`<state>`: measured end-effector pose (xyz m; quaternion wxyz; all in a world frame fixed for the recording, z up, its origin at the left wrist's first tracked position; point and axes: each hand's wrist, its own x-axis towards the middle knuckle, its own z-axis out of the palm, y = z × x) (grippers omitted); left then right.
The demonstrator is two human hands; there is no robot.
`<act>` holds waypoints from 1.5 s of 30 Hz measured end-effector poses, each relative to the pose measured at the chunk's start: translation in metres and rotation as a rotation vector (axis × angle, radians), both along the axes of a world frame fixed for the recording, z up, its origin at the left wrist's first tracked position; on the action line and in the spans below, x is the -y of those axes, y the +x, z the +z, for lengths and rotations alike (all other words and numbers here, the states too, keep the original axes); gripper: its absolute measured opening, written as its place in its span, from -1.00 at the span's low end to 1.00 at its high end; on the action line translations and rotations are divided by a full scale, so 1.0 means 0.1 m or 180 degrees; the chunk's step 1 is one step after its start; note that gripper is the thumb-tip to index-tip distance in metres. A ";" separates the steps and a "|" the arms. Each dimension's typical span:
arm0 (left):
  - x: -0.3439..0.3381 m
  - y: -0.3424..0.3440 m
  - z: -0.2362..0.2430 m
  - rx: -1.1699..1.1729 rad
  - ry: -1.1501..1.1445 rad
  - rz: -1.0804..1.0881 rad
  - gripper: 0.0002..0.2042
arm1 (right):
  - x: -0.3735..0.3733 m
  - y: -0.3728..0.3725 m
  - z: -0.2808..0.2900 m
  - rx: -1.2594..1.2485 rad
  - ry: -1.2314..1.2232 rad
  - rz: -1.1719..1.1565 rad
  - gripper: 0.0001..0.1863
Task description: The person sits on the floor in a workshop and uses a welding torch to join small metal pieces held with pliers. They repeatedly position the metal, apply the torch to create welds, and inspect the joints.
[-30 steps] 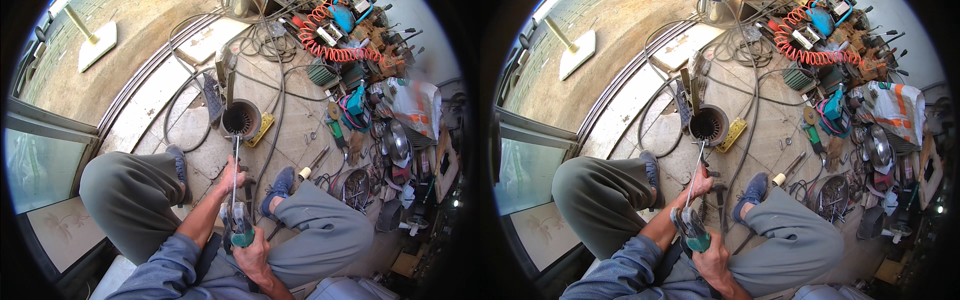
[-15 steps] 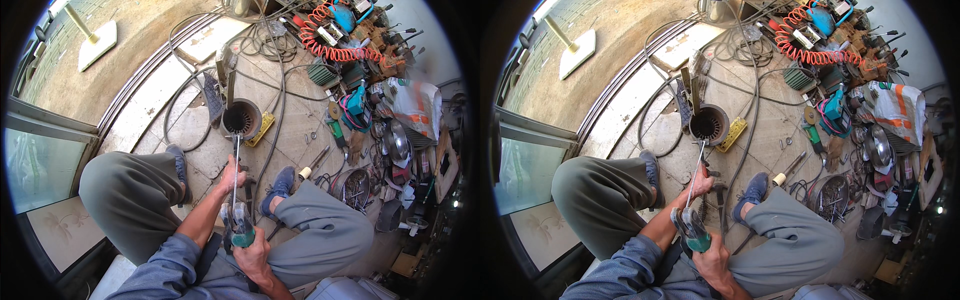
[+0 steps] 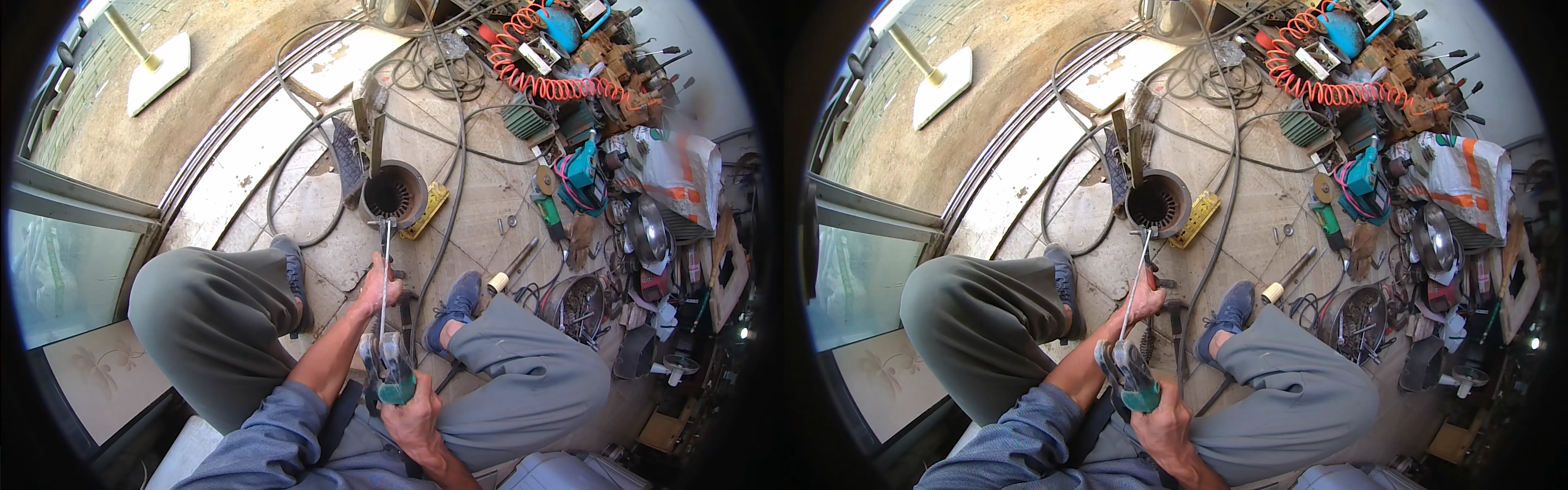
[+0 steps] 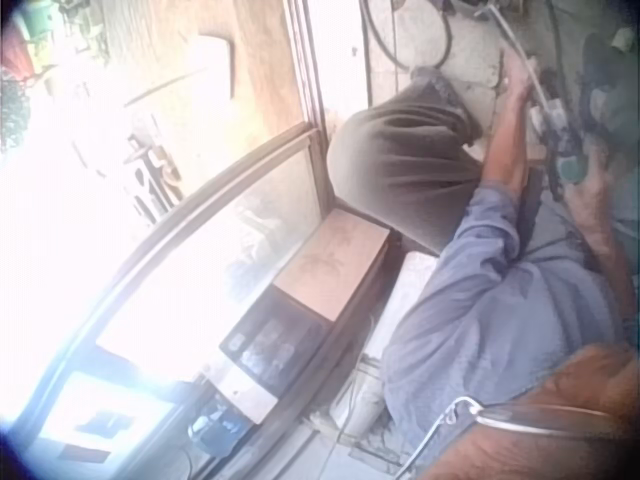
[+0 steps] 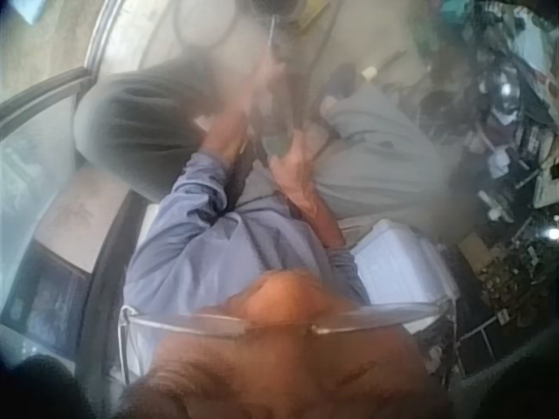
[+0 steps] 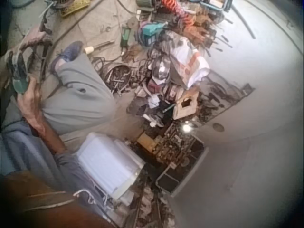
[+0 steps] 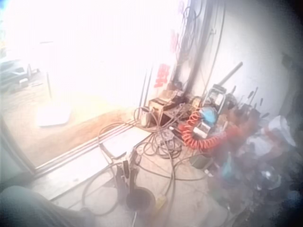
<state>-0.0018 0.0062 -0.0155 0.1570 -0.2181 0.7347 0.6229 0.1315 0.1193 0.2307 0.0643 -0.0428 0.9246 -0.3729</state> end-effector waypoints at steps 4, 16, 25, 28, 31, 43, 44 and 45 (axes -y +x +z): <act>0.00 0.00 0.04 -0.0005 -0.0048 0.0055 -0.58 | 0.00 0.00 0.01 0.0071 -0.0029 -0.0036 -0.65; 0.00 0.00 0.00 0.0022 -0.0026 0.0004 -0.57 | 0.02 -0.01 0.02 0.0021 -0.0031 -0.0065 -0.66; 0.01 0.00 0.05 0.0048 -0.0067 -0.0068 -0.55 | -0.01 0.00 -0.01 0.0028 -0.0097 -0.0073 -0.65; 0.03 -0.02 0.14 0.0178 0.0107 -0.0051 -0.54 | 0.00 -0.03 0.01 -0.0045 -0.0053 -0.0046 -0.66; 0.03 0.00 0.08 0.0212 0.0071 -0.0041 -0.52 | 0.00 -0.01 0.05 0.0041 -0.0158 -0.0116 -0.65; 0.02 0.00 0.12 0.0037 -0.0068 0.0045 -0.45 | -0.09 -0.21 0.16 0.0040 -0.0561 -0.0840 -0.74; 0.02 0.01 0.12 0.0030 -0.0064 0.0032 -0.45 | -0.08 -0.22 0.16 0.0029 -0.0572 -0.0807 -0.73; 0.03 0.01 0.13 0.0064 -0.0062 0.0008 -0.45 | -0.07 -0.22 0.16 0.0017 -0.0584 -0.0774 -0.73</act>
